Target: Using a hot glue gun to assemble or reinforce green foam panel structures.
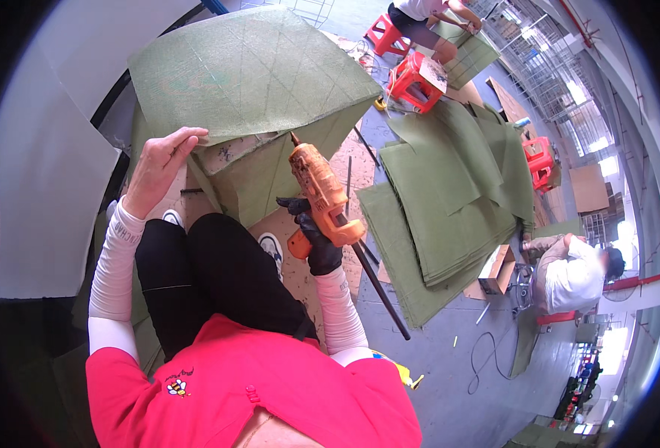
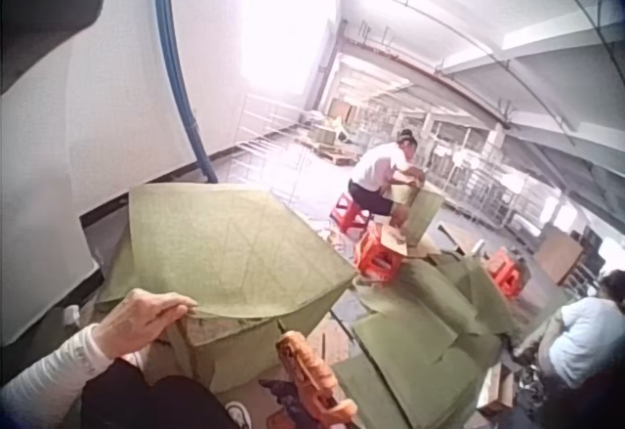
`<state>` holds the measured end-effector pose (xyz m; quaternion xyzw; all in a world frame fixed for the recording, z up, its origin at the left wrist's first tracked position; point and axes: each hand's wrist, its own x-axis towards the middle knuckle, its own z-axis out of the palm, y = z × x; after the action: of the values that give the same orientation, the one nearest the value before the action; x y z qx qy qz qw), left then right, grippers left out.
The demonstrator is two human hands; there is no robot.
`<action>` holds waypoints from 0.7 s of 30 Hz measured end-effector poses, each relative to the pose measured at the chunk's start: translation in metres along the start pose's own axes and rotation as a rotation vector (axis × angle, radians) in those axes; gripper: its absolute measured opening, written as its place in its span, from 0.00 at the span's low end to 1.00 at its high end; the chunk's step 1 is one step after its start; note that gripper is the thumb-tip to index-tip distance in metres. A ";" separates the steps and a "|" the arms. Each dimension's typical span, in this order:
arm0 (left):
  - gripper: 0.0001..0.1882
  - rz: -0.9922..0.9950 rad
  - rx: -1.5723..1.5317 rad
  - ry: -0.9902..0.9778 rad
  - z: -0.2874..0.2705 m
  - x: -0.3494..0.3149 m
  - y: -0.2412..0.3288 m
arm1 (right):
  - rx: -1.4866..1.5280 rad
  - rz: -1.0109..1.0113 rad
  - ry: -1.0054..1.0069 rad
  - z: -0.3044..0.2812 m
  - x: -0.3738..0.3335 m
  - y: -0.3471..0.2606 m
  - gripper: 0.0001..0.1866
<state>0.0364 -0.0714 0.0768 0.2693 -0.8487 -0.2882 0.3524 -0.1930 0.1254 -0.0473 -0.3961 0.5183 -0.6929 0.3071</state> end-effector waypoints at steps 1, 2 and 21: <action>0.14 0.007 0.005 0.012 0.000 0.001 0.000 | -0.001 -0.015 -0.007 0.002 0.002 -0.001 0.15; 0.14 -0.005 0.011 0.006 0.000 0.001 0.001 | -0.002 -0.009 -0.001 0.003 0.003 -0.002 0.14; 0.15 0.053 0.005 0.147 0.000 0.013 0.000 | -0.028 0.049 0.102 -0.001 0.009 0.001 0.12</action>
<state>0.0280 -0.0799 0.0828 0.2683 -0.8280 -0.2562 0.4206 -0.1987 0.1184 -0.0465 -0.3518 0.5524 -0.6971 0.2917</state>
